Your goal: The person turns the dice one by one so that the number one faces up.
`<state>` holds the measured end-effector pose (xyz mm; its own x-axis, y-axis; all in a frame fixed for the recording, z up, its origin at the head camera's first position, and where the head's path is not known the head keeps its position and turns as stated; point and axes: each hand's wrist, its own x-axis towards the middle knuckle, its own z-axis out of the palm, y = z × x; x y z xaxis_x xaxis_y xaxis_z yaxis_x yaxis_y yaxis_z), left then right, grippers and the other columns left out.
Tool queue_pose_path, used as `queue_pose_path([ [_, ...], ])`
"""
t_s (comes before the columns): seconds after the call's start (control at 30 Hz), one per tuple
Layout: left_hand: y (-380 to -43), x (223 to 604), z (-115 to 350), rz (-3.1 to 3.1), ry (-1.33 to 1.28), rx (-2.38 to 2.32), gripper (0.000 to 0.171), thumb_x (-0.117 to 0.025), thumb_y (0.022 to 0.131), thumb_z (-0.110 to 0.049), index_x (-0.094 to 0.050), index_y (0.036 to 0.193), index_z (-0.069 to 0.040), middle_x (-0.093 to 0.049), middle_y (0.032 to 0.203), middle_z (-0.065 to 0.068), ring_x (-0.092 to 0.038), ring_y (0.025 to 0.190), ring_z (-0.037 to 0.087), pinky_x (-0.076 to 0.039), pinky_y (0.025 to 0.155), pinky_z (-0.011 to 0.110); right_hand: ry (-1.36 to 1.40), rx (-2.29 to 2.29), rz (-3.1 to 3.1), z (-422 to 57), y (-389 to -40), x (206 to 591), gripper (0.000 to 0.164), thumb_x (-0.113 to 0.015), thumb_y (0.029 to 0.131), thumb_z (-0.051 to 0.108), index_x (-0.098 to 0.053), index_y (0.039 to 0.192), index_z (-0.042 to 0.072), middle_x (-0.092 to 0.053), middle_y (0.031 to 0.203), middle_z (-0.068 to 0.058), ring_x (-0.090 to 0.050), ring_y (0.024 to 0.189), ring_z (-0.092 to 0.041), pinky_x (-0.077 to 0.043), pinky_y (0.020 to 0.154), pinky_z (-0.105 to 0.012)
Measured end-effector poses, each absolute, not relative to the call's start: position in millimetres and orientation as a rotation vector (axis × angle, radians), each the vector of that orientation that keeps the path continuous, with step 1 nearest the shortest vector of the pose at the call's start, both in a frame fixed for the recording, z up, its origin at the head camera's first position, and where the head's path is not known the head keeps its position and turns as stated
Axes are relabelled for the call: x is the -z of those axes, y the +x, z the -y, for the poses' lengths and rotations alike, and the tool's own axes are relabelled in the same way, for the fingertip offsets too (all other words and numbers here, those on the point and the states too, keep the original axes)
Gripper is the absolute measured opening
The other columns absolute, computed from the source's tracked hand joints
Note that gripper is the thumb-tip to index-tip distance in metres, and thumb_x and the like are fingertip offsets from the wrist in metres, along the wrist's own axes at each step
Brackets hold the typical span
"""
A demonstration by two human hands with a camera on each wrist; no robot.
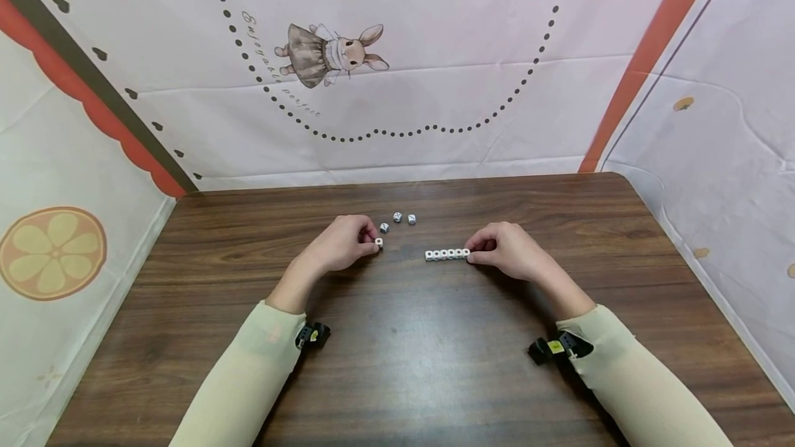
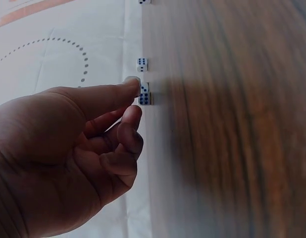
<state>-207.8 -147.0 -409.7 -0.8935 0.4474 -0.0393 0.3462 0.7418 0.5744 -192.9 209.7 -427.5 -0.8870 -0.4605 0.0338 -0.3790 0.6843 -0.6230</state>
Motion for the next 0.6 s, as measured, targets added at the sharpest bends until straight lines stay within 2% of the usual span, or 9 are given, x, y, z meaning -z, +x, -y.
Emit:
queue_pose_path([
  [0.6,-200.9,412.8,111.0,-2.731,0.744,-0.792,0.013,-0.082,0.094,-0.014,-0.069,0.093,-0.011,-0.065,0.081,-0.003,-0.059,0.075,0.011,-0.050,0.074,0.030,-0.704,0.982,-2.790,-208.4,-191.8,425.5,0.010,-0.086,0.090,0.015,-0.082,0.100,0.014,-0.071,0.084,0.009,-0.062,0.079,-0.012,-0.050,0.076,-0.036],
])
